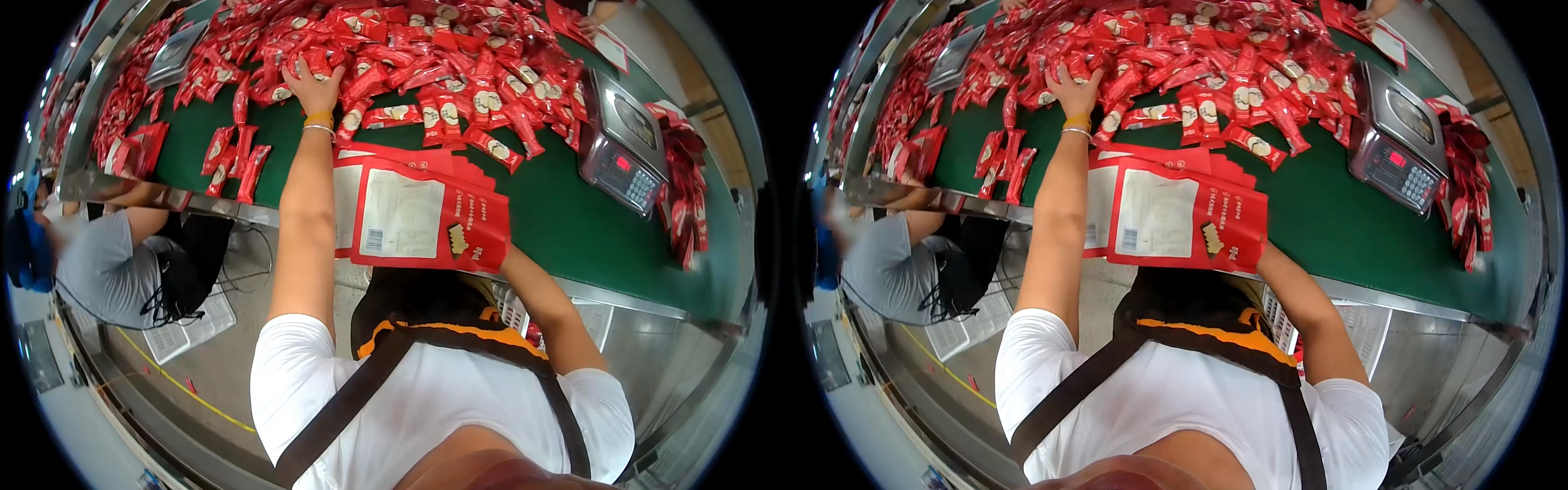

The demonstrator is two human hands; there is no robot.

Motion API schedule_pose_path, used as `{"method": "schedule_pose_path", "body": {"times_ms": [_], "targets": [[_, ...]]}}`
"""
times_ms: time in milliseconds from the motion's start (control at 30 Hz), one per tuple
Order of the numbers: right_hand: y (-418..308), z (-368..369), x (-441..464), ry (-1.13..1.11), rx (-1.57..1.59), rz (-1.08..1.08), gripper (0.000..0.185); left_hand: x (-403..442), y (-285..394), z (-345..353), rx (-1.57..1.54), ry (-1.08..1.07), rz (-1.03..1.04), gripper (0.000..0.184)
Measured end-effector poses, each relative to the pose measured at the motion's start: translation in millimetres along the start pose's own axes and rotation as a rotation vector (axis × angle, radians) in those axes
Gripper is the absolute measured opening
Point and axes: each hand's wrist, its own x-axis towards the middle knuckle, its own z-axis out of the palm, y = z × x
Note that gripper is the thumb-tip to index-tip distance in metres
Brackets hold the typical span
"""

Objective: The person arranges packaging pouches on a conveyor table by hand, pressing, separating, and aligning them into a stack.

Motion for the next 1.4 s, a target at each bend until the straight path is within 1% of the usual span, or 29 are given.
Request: {"method": "schedule_pose_path", "body": {"times_ms": [67, 100, 133, 200, 233, 267, 333, 367, 400, 433, 467, 500, 533, 567, 600, 667, 700, 733, 800, 833, 967, 1033, 1067, 1133, 1167, 1233, 1267, 1333, 1400], "targets": [[-0.5, -0.9, 0.0, 0.004, 0.001, 0.000, 0.032, 15.7, 9.5, 7.7, 0.029, -0.098, -0.050, 0.106], [-0.5, -2.5, -0.1, 0.006, 0.001, 0.000, 0.032, 26.9, 12.2, 6.9, 0.096, -0.156, -0.124, 0.112], [-0.5, -1.2, 0.0, 0.006, -0.001, -0.002, 0.032, 37.8, 15.1, 5.9, 0.162, -0.238, -0.290, 0.113], [-0.7, -2.7, -0.5, 0.011, -0.004, -0.006, 0.032, 53.7, 35.2, -7.9, 0.378, -0.222, -0.461, 0.112], [-0.7, -3.0, -2.0, 0.014, -0.004, -0.006, 0.032, 52.6, 50.9, -19.7, 0.433, -0.233, -0.477, 0.109], [-0.4, -3.7, -2.3, 0.018, -0.008, -0.009, 0.032, 44.8, 50.3, -23.0, 0.441, -0.233, -0.476, 0.109], [1.5, -4.9, -3.8, 0.032, -0.013, -0.012, 0.031, 29.2, 41.9, -25.8, 0.417, -0.120, 0.002, 0.102], [2.3, -4.5, -5.3, 0.038, -0.012, -0.015, 0.031, 13.9, 39.7, -30.2, 0.202, -0.106, 0.240, 0.085], [2.7, -4.7, -6.9, 0.047, -0.016, -0.016, 0.031, -5.6, 48.0, -39.0, -0.029, -0.166, 0.445, 0.066], [3.4, -4.9, -8.5, 0.052, -0.015, -0.018, 0.031, -36.6, 81.7, -63.0, -0.183, -0.377, 0.338, 0.049], [4.2, -6.2, -10.6, 0.059, -0.017, -0.018, 0.031, -66.2, 104.6, -77.3, -0.301, -0.559, 0.308, 0.040], [4.7, -6.8, -10.1, 0.063, -0.015, -0.021, 0.031, -97.8, 128.4, -97.4, -0.303, -0.724, 0.271, 0.035], [4.9, -8.7, -10.5, 0.066, -0.017, -0.021, 0.031, -120.0, 119.3, -89.4, -0.312, -0.751, 0.561, 0.033], [6.2, -9.4, -8.8, 0.069, -0.014, -0.025, 0.031, -136.1, 122.9, -90.1, -0.297, -0.883, 0.598, 0.036], [6.2, -10.0, -9.0, 0.067, -0.012, -0.026, 0.031, -145.9, 127.0, -88.6, -0.299, -0.888, 0.597, 0.036], [6.2, -11.1, -8.0, 0.065, -0.012, -0.026, 0.031, -155.8, 132.9, -86.9, 0.104, -1.118, 0.511, 0.037], [6.2, -12.1, -8.0, 0.065, -0.013, -0.030, 0.030, -159.3, 122.4, -78.9, 0.087, -1.058, 0.578, 0.033], [6.2, -11.2, -7.4, 0.065, -0.013, -0.031, 0.030, -157.4, 111.9, -69.0, 0.086, -1.057, 0.591, 0.033], [5.5, -8.3, -5.6, 0.061, -0.007, -0.032, 0.030, -150.6, 102.3, -55.3, -0.176, -1.152, 0.482, 0.035], [5.2, -5.9, -3.7, 0.059, -0.006, -0.036, 0.030, -147.3, 103.6, -52.6, -0.210, -1.211, 0.358, 0.029], [3.4, 3.4, 7.1, 0.047, 0.011, -0.051, 0.030, -143.8, 110.7, -48.9, -0.154, -1.193, 0.329, 0.021], [4.3, 3.5, 12.2, 0.046, 0.016, -0.055, 0.030, -155.0, 100.9, -42.1, -0.019, -1.022, 0.450, 0.016], [4.3, 3.3, 13.9, 0.044, 0.018, -0.057, 0.030, -156.9, 104.4, -47.4, -0.018, -1.023, 0.453, 0.016], [4.0, 3.3, 13.8, 0.039, 0.020, -0.056, 0.029, -167.1, 119.5, -73.7, 0.162, -0.862, 0.431, 0.026], [3.9, 3.8, 13.7, 0.035, 0.021, -0.060, 0.029, -177.7, 124.9, -89.9, 0.162, -0.867, 0.436, 0.026], [4.2, 4.2, 14.1, 0.038, 0.032, -0.062, 0.029, -194.0, 134.5, -112.8, 0.182, -0.609, 0.427, 0.043], [5.1, 5.2, 11.3, 0.034, 0.036, -0.061, 0.029, -200.9, 138.7, -113.3, 0.178, -0.624, 0.424, 0.043], [7.0, 3.9, 8.1, 0.021, 0.047, -0.055, 0.029, -218.3, 144.4, -116.2, 0.206, -0.686, 0.443, 0.052], [8.8, -2.5, 7.8, 0.011, 0.067, -0.058, 0.029, -223.7, 134.2, -103.9, 0.250, -0.698, 0.423, 0.053]]}}
